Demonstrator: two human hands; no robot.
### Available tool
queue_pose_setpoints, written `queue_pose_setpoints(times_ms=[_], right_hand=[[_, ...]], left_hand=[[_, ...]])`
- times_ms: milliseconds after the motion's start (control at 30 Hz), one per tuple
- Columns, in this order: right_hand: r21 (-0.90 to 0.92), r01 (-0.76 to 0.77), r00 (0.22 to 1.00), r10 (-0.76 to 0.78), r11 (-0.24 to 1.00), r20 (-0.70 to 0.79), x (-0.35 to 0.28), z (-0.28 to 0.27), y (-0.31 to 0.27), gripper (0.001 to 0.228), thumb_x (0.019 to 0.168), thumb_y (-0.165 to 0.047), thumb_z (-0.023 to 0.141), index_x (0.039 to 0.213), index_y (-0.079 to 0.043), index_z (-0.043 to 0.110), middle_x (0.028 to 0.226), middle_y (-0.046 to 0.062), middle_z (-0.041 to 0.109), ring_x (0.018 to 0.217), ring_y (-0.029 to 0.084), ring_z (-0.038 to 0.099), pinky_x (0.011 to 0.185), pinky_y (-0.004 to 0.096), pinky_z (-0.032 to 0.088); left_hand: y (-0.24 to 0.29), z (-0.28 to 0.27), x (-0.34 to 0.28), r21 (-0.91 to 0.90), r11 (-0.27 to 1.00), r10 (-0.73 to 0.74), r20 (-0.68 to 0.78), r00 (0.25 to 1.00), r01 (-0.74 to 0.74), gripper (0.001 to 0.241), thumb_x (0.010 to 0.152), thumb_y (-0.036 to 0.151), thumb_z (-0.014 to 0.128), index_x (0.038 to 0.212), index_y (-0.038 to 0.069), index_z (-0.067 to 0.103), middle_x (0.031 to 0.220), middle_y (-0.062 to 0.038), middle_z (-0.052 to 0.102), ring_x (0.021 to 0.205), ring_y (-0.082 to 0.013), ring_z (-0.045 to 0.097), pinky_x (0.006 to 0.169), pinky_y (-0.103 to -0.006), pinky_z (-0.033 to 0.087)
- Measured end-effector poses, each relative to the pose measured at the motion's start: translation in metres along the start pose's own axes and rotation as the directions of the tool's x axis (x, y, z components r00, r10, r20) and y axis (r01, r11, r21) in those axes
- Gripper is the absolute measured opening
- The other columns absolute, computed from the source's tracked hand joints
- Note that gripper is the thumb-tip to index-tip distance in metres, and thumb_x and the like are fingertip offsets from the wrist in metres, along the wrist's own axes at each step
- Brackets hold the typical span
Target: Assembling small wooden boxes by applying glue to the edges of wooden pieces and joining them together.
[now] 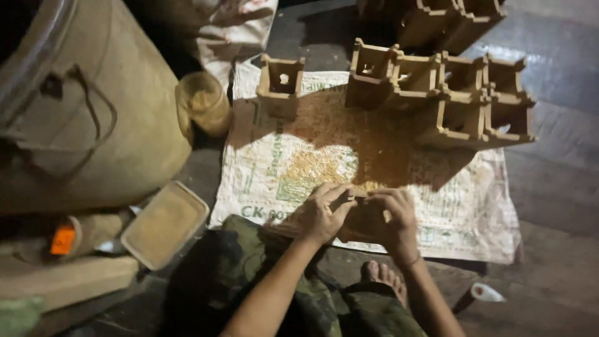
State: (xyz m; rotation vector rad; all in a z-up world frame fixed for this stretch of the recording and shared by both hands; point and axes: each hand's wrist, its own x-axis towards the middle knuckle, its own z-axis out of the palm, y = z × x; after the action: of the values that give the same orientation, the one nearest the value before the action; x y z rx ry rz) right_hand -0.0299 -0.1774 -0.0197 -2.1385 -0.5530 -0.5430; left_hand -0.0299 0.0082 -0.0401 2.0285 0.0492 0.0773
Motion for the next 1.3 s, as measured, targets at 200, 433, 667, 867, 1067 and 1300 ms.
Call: queue_pose_setpoints(times_ms=[200,433,667,867,1067,1300], right_hand=[[-0.031,-0.015,0.998,0.017,0.999,0.068,0.017,0.005,-0.027,0.016,0.084,-0.003,0.075,0.088,-0.019,0.076,0.096,0.001,0.077,0.091,0.023,0.070,0.084,0.033,0.047],[-0.077,0.012,0.999,-0.008,0.997,0.050,0.011,0.019,-0.005,0.016,0.083,0.001,0.073,0.088,-0.014,0.075,0.094,0.006,0.075,0.084,0.029,0.067,0.075,0.035,0.047],[-0.097,-0.055,0.993,0.065,0.994,0.097,0.015,0.017,0.014,0.014,0.078,-0.004,0.082,0.084,-0.014,0.074,0.090,0.006,0.076,0.082,0.030,0.069,0.074,0.039,0.050],[0.100,-0.407,0.904,0.385,0.908,0.184,0.030,0.002,-0.006,0.011,0.086,-0.010,0.081,0.097,-0.014,0.079,0.083,0.005,0.077,0.081,0.018,0.071,0.079,0.035,0.054],[0.024,-0.398,0.902,0.387,0.917,0.192,0.018,0.006,0.008,0.021,0.079,-0.025,0.089,0.099,-0.021,0.081,0.086,0.004,0.078,0.084,0.023,0.071,0.084,0.037,0.054],[-0.066,-0.207,0.978,0.208,0.976,0.007,0.012,0.015,0.019,0.024,0.075,-0.011,0.086,0.093,-0.026,0.080,0.086,-0.003,0.075,0.086,0.021,0.071,0.085,0.034,0.055]], left_hand=[[-0.015,0.000,0.001,0.076,0.997,0.021,0.003,1.000,-0.022,0.034,0.082,0.029,0.075,0.116,0.036,0.073,0.105,0.008,0.074,0.107,-0.0176,0.070,0.085,-0.0361,0.060],[-0.015,0.006,-0.004,0.066,0.998,0.000,0.056,0.998,-0.004,0.034,0.082,0.029,0.068,0.114,0.038,0.073,0.105,0.010,0.074,0.109,-0.0190,0.071,0.088,-0.0409,0.060],[0.002,-0.004,0.003,0.072,0.997,0.020,0.073,0.997,-0.025,0.035,0.082,0.030,0.067,0.116,0.037,0.073,0.109,0.009,0.073,0.112,-0.0186,0.069,0.090,-0.0404,0.060],[-0.009,0.004,0.002,0.053,0.998,0.008,0.104,0.995,-0.014,0.036,0.081,0.035,0.068,0.117,0.037,0.072,0.112,0.010,0.072,0.114,-0.0180,0.068,0.091,-0.0391,0.060],[-0.016,0.014,0.000,0.057,0.998,-0.001,0.111,0.994,-0.005,0.037,0.082,0.033,0.067,0.117,0.039,0.072,0.110,0.010,0.072,0.113,-0.0182,0.068,0.092,-0.0382,0.059],[-0.006,0.005,-0.002,0.047,0.999,0.012,0.105,0.994,-0.018,0.037,0.081,0.034,0.066,0.118,0.039,0.072,0.107,0.009,0.072,0.111,-0.0186,0.068,0.090,-0.0364,0.059]])
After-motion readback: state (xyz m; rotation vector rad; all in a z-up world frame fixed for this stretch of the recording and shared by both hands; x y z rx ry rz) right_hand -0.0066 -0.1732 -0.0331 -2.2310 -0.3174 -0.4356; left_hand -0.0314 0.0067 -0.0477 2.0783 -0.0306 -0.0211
